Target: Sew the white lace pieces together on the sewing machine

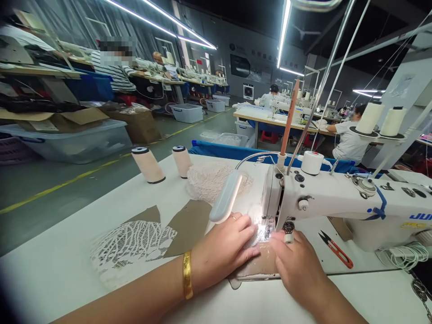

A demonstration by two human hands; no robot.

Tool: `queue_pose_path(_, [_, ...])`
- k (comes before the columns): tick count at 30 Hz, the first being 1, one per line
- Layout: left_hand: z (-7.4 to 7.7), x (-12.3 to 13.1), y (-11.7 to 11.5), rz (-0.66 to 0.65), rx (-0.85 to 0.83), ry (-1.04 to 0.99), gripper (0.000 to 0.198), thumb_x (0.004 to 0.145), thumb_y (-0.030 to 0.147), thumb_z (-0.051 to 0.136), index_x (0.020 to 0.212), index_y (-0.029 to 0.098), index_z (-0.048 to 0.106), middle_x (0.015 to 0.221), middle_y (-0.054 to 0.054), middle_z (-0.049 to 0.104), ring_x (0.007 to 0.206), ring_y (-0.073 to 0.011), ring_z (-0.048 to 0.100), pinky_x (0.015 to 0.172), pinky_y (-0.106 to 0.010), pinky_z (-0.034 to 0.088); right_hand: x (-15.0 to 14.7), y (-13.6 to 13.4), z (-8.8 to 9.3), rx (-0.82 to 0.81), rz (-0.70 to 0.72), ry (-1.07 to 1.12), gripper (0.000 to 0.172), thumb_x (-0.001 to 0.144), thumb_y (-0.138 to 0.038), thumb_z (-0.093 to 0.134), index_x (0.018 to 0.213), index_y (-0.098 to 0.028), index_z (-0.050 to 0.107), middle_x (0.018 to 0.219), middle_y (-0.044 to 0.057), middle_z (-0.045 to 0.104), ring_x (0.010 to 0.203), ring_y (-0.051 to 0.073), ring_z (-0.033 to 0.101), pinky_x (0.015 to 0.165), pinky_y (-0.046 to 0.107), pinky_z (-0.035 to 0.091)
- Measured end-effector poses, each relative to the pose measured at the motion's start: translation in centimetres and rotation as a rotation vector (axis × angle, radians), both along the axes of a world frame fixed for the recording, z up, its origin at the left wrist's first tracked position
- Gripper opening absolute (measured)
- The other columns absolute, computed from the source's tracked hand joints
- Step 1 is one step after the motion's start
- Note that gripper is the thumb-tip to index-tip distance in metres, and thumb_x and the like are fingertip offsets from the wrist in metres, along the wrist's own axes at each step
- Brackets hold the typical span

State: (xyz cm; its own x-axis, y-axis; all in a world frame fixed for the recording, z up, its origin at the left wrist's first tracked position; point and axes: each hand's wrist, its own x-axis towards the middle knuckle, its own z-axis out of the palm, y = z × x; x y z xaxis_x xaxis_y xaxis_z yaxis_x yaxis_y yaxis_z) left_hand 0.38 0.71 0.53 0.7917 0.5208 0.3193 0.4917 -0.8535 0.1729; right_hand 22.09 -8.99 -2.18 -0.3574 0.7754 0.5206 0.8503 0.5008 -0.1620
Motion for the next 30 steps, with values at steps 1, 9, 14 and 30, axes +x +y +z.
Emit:
queue_pose_path(1, [0.2, -0.1, -0.3, -0.033, -0.017, -0.015, 0.031, 0.092, 0.043, 0.076, 0.076, 0.018, 0.068, 0.085, -0.006, 0.065, 0.08, -0.0253, 0.06, 0.074, -0.038, 0.044, -0.2, -0.1, 0.2, -0.004, 0.05, 0.021, 0.047, 0.095, -0.002, 0.042, 0.134, -0.022, 0.057, 0.122, 0.01, 0.074, 0.117, 0.028, 0.067, 0.093, 0.042, 0.058])
queue_pose_path(9, [-0.2, -0.6, -0.1, -0.192, -0.029, -0.121, 0.025, 0.096, 0.01, 0.051, 0.076, 0.017, 0.062, 0.083, -0.004, 0.063, 0.071, -0.0175, 0.055, 0.065, -0.031, 0.041, -0.3, -0.6, 0.7, -0.174, 0.098, -0.04, 0.029, 0.092, -0.005, 0.048, 0.11, -0.023, 0.062, 0.096, 0.006, 0.066, 0.088, 0.025, 0.06, 0.074, 0.037, 0.052])
queue_pose_path(14, [-1.2, -0.4, -0.7, -0.217, 0.007, -0.125, 0.021, 0.093, 0.009, 0.062, 0.074, 0.018, 0.064, 0.088, -0.003, 0.068, 0.077, -0.0182, 0.057, 0.07, -0.032, 0.043, 0.3, -0.6, 0.8, -0.133, 0.099, -0.033, 0.026, 0.09, 0.0, 0.048, 0.092, -0.023, 0.06, 0.104, 0.006, 0.07, 0.094, 0.024, 0.059, 0.078, 0.035, 0.05])
queue_pose_path(30, [-1.8, 0.0, -1.3, -0.231, -0.013, -0.136, 0.017, 0.096, 0.012, 0.065, 0.08, 0.018, 0.065, 0.094, -0.001, 0.075, 0.084, -0.0199, 0.065, 0.082, -0.037, 0.047, 0.5, -0.6, 0.3, -0.102, -0.011, -0.058, 0.039, 0.078, 0.005, 0.048, 0.101, -0.023, 0.063, 0.107, 0.005, 0.075, 0.102, 0.027, 0.065, 0.083, 0.037, 0.047])
